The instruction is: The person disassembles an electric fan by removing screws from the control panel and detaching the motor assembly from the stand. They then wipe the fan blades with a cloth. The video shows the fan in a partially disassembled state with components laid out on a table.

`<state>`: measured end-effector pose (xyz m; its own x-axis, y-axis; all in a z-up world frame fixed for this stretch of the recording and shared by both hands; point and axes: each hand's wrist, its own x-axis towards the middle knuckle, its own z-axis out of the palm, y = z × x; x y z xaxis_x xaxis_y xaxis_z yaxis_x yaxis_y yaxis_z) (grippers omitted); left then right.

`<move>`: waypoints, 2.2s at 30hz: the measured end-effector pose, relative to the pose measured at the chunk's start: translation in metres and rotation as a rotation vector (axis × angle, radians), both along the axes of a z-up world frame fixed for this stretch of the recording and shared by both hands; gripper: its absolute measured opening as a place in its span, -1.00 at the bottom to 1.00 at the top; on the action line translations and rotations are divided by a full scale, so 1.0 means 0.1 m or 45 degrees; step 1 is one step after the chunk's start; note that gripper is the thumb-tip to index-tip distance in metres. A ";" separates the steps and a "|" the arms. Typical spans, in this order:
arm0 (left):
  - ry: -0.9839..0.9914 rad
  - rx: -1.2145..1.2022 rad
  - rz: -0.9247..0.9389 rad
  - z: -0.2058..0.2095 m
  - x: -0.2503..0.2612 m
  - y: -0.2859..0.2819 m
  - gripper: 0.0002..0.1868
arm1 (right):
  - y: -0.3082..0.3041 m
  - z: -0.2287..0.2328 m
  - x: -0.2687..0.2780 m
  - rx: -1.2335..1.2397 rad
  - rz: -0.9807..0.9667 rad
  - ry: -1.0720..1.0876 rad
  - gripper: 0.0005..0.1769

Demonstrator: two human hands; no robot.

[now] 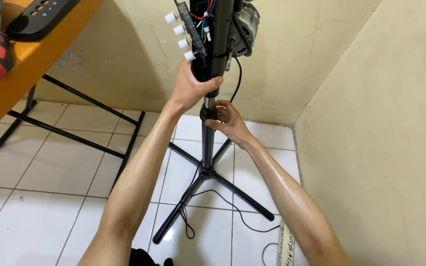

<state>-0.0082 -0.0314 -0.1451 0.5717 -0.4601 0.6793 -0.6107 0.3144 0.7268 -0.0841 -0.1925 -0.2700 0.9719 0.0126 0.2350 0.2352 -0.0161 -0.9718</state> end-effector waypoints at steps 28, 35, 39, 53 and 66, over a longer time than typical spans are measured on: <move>0.029 -0.091 0.022 0.08 0.07 0.00 -0.39 | -0.16 -0.15 0.15 -0.232 -0.044 0.048 -0.45; 0.025 -0.095 0.023 0.20 0.05 0.01 -0.35 | -0.20 -0.14 0.15 -0.194 0.019 -0.029 -0.43; 0.006 -0.008 0.097 0.16 0.10 0.00 -0.41 | -0.17 -0.19 0.08 -0.165 -0.012 0.078 -0.41; -0.033 -0.081 0.171 0.26 0.18 0.00 -0.29 | -0.24 -0.13 0.20 -0.392 -0.030 0.069 -0.39; -0.076 -0.134 0.202 0.42 0.10 0.08 -0.30 | -0.12 -0.16 0.15 -0.264 -0.091 0.184 -0.30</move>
<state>0.0015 -0.0236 -0.1035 0.5884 -0.2921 0.7540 -0.6997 0.2834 0.6558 -0.0686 -0.2040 -0.2863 0.9954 -0.0237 0.0932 0.0853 -0.2297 -0.9695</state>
